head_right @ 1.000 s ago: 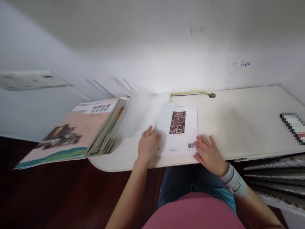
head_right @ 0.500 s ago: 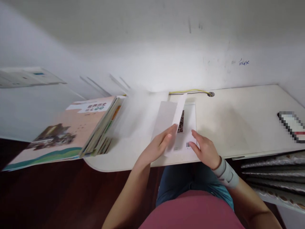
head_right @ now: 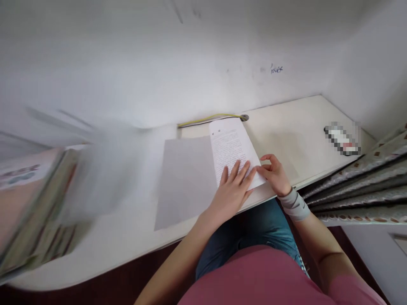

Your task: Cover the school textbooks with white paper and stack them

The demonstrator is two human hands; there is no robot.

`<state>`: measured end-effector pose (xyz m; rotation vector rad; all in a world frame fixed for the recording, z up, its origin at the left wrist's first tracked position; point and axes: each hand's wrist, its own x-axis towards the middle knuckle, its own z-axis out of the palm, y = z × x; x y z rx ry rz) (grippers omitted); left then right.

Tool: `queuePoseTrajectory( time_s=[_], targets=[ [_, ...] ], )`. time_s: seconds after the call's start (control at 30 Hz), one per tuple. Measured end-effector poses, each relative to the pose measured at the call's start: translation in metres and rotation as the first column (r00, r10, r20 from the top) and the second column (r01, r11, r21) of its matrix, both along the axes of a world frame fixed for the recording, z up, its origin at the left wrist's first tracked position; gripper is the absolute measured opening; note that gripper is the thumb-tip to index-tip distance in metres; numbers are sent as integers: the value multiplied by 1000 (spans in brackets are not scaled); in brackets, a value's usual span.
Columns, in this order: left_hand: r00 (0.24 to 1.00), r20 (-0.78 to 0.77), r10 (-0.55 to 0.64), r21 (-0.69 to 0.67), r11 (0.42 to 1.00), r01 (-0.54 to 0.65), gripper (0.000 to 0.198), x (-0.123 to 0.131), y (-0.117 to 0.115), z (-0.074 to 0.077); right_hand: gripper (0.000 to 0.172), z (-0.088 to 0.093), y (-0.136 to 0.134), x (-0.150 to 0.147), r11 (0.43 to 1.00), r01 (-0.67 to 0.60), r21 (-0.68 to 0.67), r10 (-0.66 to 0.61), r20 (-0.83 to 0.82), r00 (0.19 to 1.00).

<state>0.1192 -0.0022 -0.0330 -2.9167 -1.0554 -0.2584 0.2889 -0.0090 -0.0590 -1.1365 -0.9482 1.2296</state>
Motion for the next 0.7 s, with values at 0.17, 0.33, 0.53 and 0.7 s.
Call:
queuePoseTrajectory(
  time_s=[0.17,0.33,0.53,0.7],
  targets=[
    [1000,-30,9,15,1000,-8,51,14,-2,-12,41,-8,-6,29,965,232,122,-262,476,840],
    [998,-60,36,-40,998,-39,46,19,0,-26,35,-18,-17,50,944,110,310,-327,918,225],
    [998,-65,25,-74,997,-30,44,22,1,-39,30,-36,-30,37,959,6,283,-283,959,10],
    [997,-74,23,-81,996,-29,44,18,2,-40,29,-41,-29,38,945,27,325,-326,942,85]
  ],
)
